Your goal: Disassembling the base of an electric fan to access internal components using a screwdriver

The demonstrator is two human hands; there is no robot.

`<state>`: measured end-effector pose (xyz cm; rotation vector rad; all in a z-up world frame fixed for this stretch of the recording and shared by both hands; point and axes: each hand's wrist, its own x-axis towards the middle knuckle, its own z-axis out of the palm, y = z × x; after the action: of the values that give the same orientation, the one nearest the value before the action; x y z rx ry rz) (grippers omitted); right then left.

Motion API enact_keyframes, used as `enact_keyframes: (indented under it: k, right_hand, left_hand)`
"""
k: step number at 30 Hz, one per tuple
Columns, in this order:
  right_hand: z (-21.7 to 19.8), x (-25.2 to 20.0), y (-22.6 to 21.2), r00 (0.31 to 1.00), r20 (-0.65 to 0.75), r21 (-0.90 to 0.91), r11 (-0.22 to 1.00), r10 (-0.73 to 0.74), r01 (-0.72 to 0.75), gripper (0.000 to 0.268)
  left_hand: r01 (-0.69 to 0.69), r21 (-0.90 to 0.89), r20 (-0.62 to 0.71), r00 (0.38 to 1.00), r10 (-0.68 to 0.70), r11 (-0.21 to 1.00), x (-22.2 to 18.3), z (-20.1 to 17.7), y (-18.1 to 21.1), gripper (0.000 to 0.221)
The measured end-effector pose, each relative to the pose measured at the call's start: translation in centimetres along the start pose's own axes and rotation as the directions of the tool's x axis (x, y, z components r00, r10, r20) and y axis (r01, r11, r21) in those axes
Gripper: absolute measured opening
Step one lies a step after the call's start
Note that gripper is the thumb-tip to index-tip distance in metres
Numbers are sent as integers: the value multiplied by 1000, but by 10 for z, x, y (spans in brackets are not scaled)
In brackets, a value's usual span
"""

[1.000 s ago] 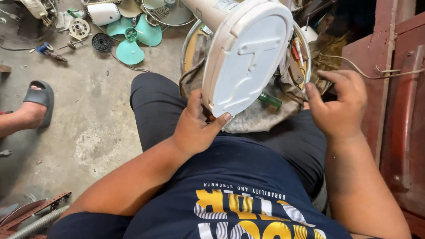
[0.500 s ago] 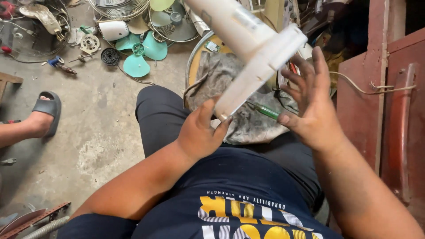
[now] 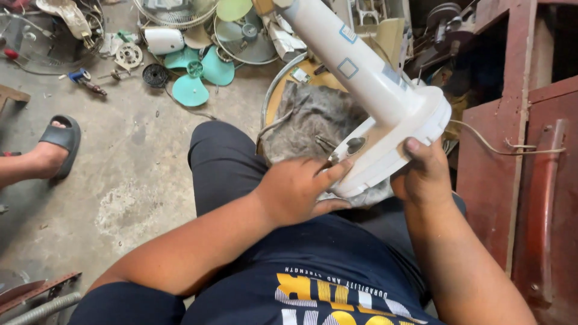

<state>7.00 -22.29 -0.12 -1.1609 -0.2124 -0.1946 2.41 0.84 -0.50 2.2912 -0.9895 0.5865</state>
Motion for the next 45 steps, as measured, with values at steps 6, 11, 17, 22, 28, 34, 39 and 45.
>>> enact_keyframes:
  k: [6, 11, 17, 22, 28, 34, 39, 45]
  right_hand:
    - [26, -13, -22, 972, -90, 241, 952, 215, -188, 59]
    - [44, -22, -29, 974, -3, 234, 947, 228, -221, 58]
    - [27, -11, -45, 961, -97, -438, 856, 258, -274, 52]
    - [5, -3, -32, 933, -143, -647, 682, 330, -341, 35]
    - [-6, -9, -50, 913, -147, -508, 763, 381, -400, 32]
    - [-90, -27, -40, 850, -362, -353, 788, 383, -505, 26]
    - [-79, -36, -42, 771, -508, -609, 473, 384, -636, 20]
    - [-45, -14, -40, 892, -315, -898, 204, 324, -391, 41]
  left_hand:
    - [513, -679, 143, 794, -591, 525, 35, -17, -34, 103]
    - [336, -894, 110, 804, -584, 295, 54, 4, -50, 76]
    - [386, -676, -138, 770, -622, 627, 55, -6, -40, 66]
    - [251, -656, -248, 819, -517, 712, 59, -19, -28, 65]
    - [128, -127, -418, 892, -170, 984, 49, -14, -55, 44]
    - [376, 404, -501, 854, -142, 834, 23, 41, -107, 103]
    - [379, -348, -323, 810, -489, 857, 67, 20, -89, 61]
    - [600, -318, -201, 714, -670, 734, 79, 42, -98, 63]
